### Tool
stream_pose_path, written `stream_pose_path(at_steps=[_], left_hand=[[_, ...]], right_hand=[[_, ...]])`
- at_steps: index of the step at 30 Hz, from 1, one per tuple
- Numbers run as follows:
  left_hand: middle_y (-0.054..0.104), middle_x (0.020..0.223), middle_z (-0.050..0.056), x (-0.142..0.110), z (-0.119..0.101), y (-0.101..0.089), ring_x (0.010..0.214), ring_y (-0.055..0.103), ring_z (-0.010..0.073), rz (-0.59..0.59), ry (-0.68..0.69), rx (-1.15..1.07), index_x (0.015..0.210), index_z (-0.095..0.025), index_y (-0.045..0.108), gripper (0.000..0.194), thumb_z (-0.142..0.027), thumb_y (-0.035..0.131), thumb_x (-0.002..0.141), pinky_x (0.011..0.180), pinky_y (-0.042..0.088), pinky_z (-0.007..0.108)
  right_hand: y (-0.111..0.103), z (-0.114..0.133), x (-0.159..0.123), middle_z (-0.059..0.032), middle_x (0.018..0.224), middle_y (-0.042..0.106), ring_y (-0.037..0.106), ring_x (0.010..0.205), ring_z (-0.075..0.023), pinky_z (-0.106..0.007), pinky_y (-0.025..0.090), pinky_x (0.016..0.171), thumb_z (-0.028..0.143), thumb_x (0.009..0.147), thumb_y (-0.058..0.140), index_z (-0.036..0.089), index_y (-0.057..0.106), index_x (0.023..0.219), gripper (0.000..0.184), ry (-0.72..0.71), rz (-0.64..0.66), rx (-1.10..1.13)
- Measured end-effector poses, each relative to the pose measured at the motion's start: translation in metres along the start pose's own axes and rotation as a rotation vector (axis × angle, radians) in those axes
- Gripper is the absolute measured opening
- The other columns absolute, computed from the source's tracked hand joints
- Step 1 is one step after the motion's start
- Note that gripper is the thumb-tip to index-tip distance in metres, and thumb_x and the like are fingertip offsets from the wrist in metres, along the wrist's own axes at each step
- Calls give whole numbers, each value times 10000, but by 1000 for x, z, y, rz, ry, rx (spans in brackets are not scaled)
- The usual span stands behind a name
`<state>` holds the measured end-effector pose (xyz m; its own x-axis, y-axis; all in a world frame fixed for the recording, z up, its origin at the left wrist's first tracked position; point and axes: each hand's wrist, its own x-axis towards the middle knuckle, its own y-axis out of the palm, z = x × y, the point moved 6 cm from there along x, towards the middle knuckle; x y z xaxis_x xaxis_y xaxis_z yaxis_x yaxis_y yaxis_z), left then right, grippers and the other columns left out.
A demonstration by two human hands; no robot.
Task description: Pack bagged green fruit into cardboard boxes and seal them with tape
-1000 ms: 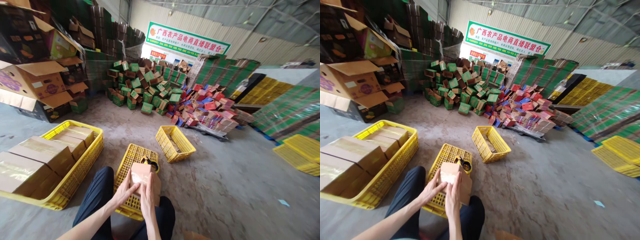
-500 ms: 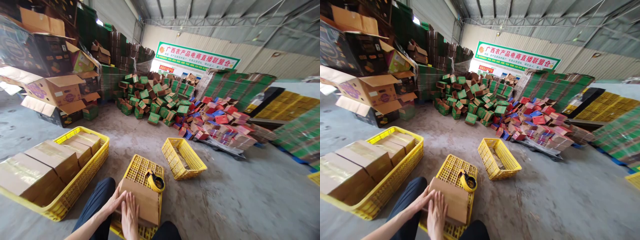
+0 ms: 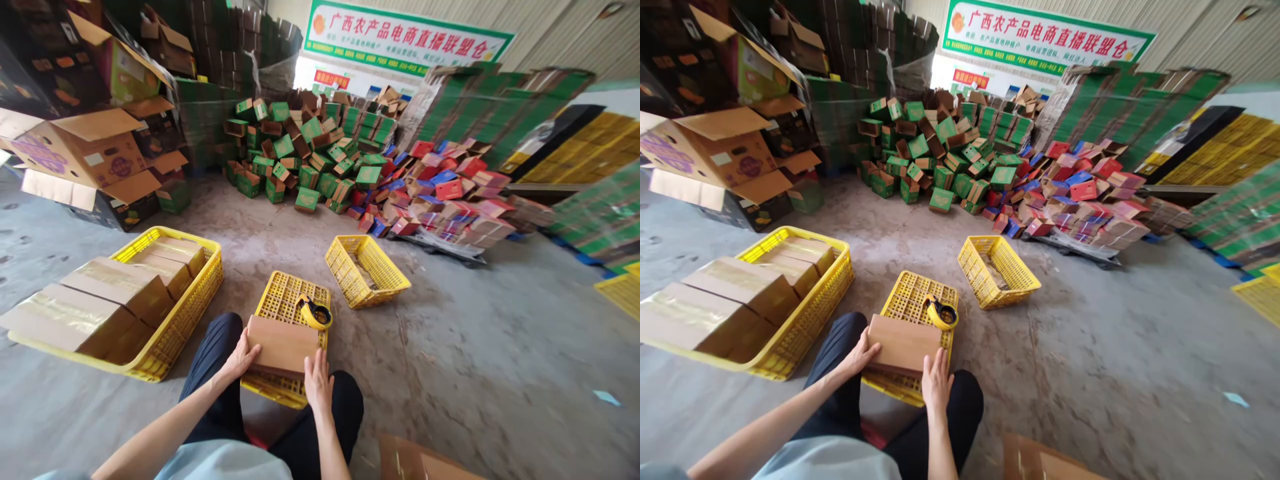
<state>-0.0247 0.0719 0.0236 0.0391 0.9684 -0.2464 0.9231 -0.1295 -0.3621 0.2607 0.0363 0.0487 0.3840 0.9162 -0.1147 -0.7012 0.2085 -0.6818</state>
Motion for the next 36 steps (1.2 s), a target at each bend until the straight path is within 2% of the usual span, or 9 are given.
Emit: stream_pose_path(at_steps=[2,5,11,14,17,20,25,29,36], left_hand=[[368,1653,254,0,6,-1,1558,358,357,-4,-32,-11,1638,-98,139,898,-589,497,977,1289,265,508],[389,1647,248,1,14,0,1557,364,346,8,-35,-35,1629,-88,171,892,-575,516,966,1289,270,485],[484,1595,227,10,30,9,1513,442,341,93,-24,-38,1636,-102,210,949,-689,512,954,1271,314,466],[470,1602,249,14,35,15,1508,452,349,77,37,52,1646,-91,199,973,-725,478,962,1258,346,481],[434,1627,261,11,33,19,1520,443,337,-19,203,280,1649,-75,204,845,-627,369,1031,1232,409,491],[356,1666,280,0,24,23,1563,361,350,-116,389,466,1642,-28,206,766,-514,332,1064,1230,419,531],[337,1672,289,-18,5,32,1588,267,409,-199,561,792,1623,-30,296,754,-523,400,1063,1231,383,595],[341,1672,272,-20,-10,48,1584,276,413,-83,571,900,1612,-55,367,780,-583,438,1041,1235,356,606],[248,1709,249,-24,-36,83,1598,231,411,204,589,937,1623,-48,365,823,-574,515,1010,1261,316,571]], right_hand=[[-5,-11,8,-279,1536,550,530,1452,-391,-623,385,1189,833,893,376,79,598,1472,976,38,14,44],[-9,-22,11,-242,1440,655,641,1352,-320,-490,482,1142,733,953,385,89,605,1466,852,41,8,85],[-16,-49,-14,-226,1379,702,709,1251,-340,-491,559,1045,778,903,479,124,632,1447,864,71,-38,86],[-8,-57,-32,-273,1455,630,654,1319,-401,-539,510,1109,885,841,445,64,571,1500,1060,59,-48,49],[2,-49,-42,-302,1562,505,515,1457,-416,-538,417,1204,910,875,275,-25,494,1532,1164,-57,-80,-64],[5,-36,-43,-286,1631,415,364,1549,-434,-578,346,1243,821,956,166,-51,440,1560,1096,-141,-85,-238],[0,-18,-35,-168,1719,298,237,1601,-428,-644,393,1185,611,1056,213,67,316,1651,812,-127,42,-573],[3,-3,-31,-155,1727,280,220,1614,-389,-631,344,1220,538,1075,289,109,336,1649,718,-162,92,-682],[34,23,-33,-190,1677,365,346,1574,-362,-597,329,1245,433,1082,357,105,425,1611,626,-305,120,-680]])
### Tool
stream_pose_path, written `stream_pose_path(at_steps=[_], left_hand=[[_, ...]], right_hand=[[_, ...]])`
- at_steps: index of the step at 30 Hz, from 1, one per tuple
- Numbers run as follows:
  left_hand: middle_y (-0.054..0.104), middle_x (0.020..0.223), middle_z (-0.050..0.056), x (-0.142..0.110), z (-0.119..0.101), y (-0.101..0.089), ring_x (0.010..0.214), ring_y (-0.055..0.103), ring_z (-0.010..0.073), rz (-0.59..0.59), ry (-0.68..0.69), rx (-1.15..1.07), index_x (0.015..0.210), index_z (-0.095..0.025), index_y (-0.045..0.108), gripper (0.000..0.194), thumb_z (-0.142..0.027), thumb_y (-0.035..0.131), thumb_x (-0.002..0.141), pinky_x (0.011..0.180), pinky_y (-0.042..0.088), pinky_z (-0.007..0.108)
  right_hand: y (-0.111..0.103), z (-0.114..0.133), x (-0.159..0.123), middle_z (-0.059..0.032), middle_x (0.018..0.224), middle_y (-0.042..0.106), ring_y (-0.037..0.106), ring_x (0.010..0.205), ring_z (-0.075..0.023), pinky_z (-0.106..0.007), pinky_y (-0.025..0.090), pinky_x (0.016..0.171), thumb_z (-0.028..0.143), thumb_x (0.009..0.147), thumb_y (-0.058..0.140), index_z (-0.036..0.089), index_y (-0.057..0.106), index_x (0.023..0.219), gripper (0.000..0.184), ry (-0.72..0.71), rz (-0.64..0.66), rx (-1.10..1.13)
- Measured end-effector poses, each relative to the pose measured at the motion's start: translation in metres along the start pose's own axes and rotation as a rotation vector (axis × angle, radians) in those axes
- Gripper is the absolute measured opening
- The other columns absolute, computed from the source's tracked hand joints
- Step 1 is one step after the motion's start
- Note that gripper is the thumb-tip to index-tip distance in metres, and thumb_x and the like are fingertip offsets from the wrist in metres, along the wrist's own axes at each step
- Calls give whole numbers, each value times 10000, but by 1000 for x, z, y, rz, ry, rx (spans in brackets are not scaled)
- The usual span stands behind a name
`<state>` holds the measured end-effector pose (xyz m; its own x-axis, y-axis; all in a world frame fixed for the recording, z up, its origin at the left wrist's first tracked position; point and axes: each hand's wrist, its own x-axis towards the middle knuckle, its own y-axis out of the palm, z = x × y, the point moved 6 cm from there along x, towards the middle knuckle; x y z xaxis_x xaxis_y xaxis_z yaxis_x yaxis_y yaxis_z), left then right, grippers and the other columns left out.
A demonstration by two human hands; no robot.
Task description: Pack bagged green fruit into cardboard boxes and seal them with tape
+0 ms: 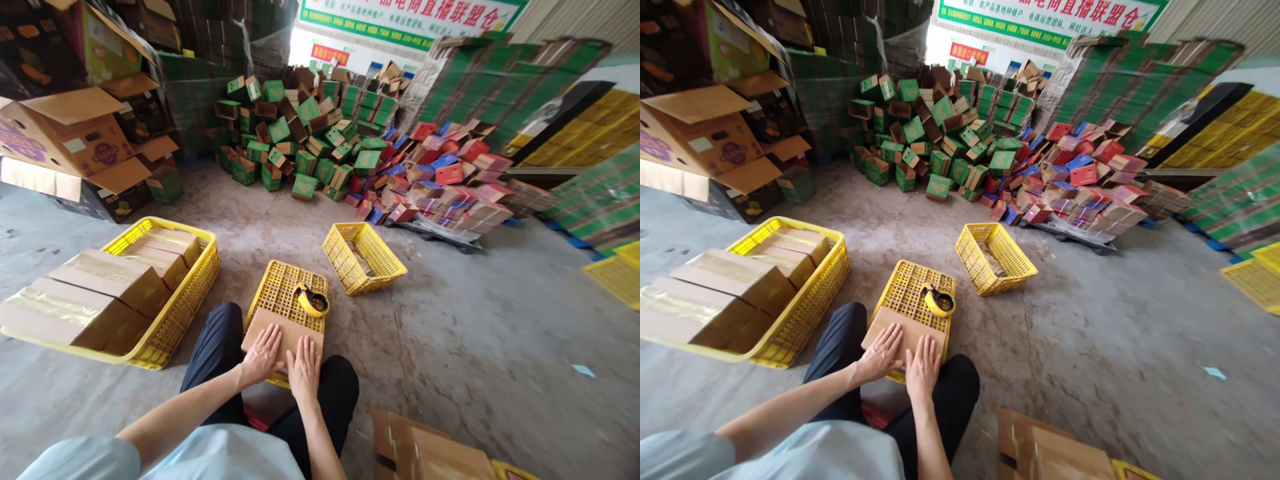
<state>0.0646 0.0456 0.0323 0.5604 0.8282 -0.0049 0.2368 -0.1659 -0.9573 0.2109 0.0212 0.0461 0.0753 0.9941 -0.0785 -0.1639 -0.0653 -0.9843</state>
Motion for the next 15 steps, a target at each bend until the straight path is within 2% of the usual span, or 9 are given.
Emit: stream_pose_path(at_steps=[3,6,11,15], left_hand=[[234,1726,213,2,-5,1,1607,198,418,27,32,-21,1648,-103,341,826,-561,557,996,1272,283,586],[260,1730,183,-1,-1,4,1611,200,406,5,70,-44,1668,-156,311,834,-558,587,991,1274,285,577],[346,1714,107,-19,17,2,1592,303,332,-75,127,-35,1642,-253,381,697,-514,571,1024,1252,360,509],[369,1702,113,-43,38,-7,1572,357,305,-183,52,-8,1629,-211,396,618,-435,506,1063,1236,400,495]], right_hand=[[6,16,4,-161,1667,401,365,1566,-349,-580,349,1242,366,1082,362,147,458,1600,570,-54,4,14],[10,26,2,-124,1675,394,350,1573,-348,-593,356,1239,298,1079,347,169,448,1606,552,-123,20,15],[10,22,-19,-92,1681,385,370,1561,-360,-575,399,1223,339,1082,389,200,416,1625,561,-250,-12,17],[7,25,-40,-76,1669,419,413,1537,-374,-574,449,1189,348,1077,428,247,400,1634,566,-314,-93,31]])
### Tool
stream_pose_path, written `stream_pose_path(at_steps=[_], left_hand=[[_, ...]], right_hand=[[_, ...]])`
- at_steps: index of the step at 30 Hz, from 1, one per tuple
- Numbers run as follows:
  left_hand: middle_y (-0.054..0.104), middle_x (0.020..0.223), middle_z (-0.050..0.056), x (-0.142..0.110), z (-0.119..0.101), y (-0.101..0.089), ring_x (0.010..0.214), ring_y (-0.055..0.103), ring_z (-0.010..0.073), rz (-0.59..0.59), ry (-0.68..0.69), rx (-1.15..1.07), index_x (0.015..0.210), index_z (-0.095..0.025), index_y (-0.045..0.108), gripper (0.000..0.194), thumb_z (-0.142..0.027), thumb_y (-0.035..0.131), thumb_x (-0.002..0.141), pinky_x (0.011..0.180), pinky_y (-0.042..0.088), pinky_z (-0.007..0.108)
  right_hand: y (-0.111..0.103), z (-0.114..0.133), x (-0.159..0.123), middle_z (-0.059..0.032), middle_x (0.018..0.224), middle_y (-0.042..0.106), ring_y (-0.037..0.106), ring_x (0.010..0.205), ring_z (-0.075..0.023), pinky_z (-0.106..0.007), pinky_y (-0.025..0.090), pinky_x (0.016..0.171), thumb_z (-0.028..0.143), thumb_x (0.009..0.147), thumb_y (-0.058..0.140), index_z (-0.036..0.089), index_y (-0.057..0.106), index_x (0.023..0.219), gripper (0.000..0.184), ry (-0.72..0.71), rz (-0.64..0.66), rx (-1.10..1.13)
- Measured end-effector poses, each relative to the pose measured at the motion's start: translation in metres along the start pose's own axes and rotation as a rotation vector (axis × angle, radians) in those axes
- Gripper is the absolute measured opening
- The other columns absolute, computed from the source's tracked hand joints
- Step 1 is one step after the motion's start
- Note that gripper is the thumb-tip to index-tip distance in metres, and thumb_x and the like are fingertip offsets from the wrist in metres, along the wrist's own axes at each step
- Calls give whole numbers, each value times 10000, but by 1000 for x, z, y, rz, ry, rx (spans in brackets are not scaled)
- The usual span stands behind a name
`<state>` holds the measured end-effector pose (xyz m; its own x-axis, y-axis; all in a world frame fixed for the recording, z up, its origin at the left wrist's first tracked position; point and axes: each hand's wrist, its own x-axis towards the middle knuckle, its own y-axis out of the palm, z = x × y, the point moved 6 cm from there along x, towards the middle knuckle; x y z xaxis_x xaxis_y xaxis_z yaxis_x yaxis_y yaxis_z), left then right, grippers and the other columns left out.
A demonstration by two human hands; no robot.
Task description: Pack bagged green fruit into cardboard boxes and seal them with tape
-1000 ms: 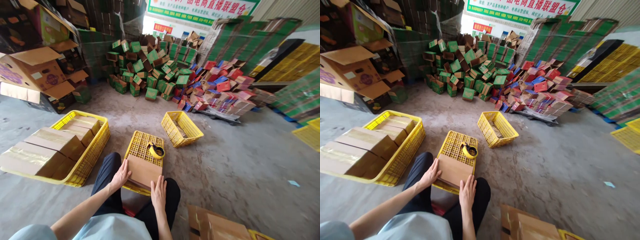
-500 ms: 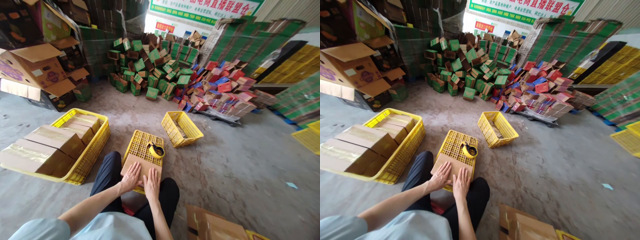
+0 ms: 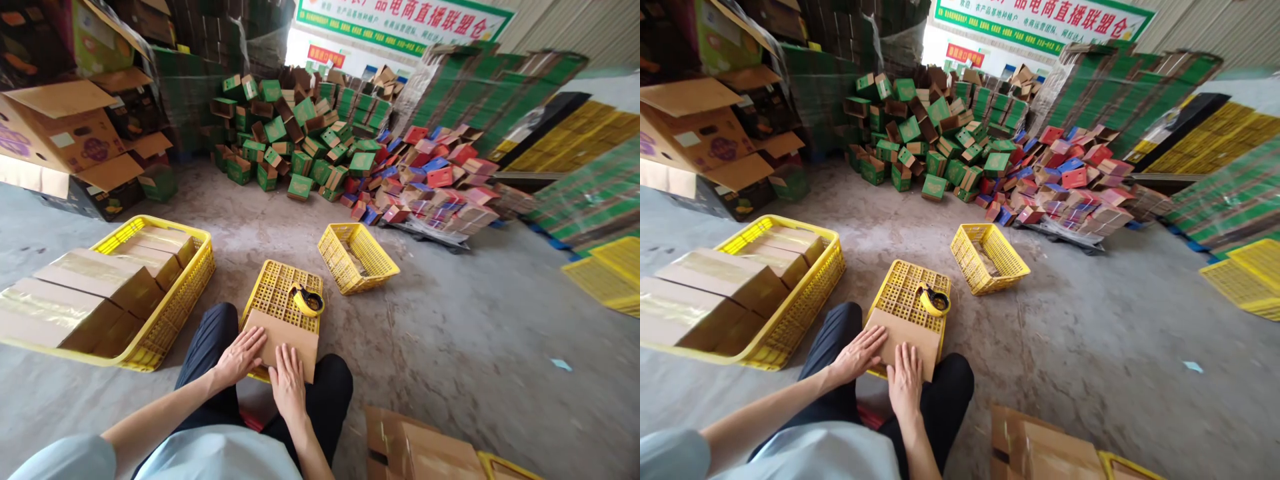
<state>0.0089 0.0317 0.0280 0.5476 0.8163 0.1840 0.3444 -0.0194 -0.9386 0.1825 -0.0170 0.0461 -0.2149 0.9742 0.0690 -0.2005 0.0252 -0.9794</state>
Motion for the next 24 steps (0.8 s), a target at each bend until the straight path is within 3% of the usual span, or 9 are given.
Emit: stream_pose_path(at_steps=[3,7,13,16,20,24], left_hand=[[392,1686,145,-18,6,-6,1565,369,317,-71,-42,6,1611,-167,421,600,-416,481,1067,1216,435,487],[452,1651,151,-33,3,-6,1543,409,325,-98,-47,-5,1566,-165,483,565,-389,493,1048,1217,444,489],[521,1600,140,-36,0,-8,1536,423,308,-61,-92,-42,1531,-173,511,565,-323,561,988,1235,437,471],[549,1571,144,-35,-1,-13,1535,424,313,-36,-98,-51,1462,-173,573,518,-297,581,960,1253,419,473],[550,1571,123,-36,0,-16,1504,470,311,-33,-106,-47,1429,-208,601,477,-269,563,958,1248,427,490],[571,1553,103,-34,3,-18,1492,482,294,-44,-93,-68,1466,-227,578,470,-282,528,1002,1234,447,484]], right_hand=[[-2,13,3,-74,1643,469,419,1531,-383,-573,461,1185,325,1062,478,249,446,1611,555,-31,-22,32],[-5,30,32,-72,1612,516,439,1525,-345,-533,449,1214,238,1053,467,214,506,1571,520,-93,43,103],[-9,55,85,-133,1599,519,441,1529,-286,-479,402,1259,171,1044,439,130,500,1559,520,-219,135,169],[-8,69,101,-109,1590,538,456,1520,-267,-449,397,1264,215,1062,436,142,512,1552,502,-256,154,194],[-6,76,105,-71,1605,526,452,1522,-258,-442,405,1257,271,1088,404,178,503,1562,493,-264,157,210],[-4,56,90,-104,1629,487,409,1547,-304,-508,371,1266,338,1100,390,162,492,1572,514,-160,104,172]])
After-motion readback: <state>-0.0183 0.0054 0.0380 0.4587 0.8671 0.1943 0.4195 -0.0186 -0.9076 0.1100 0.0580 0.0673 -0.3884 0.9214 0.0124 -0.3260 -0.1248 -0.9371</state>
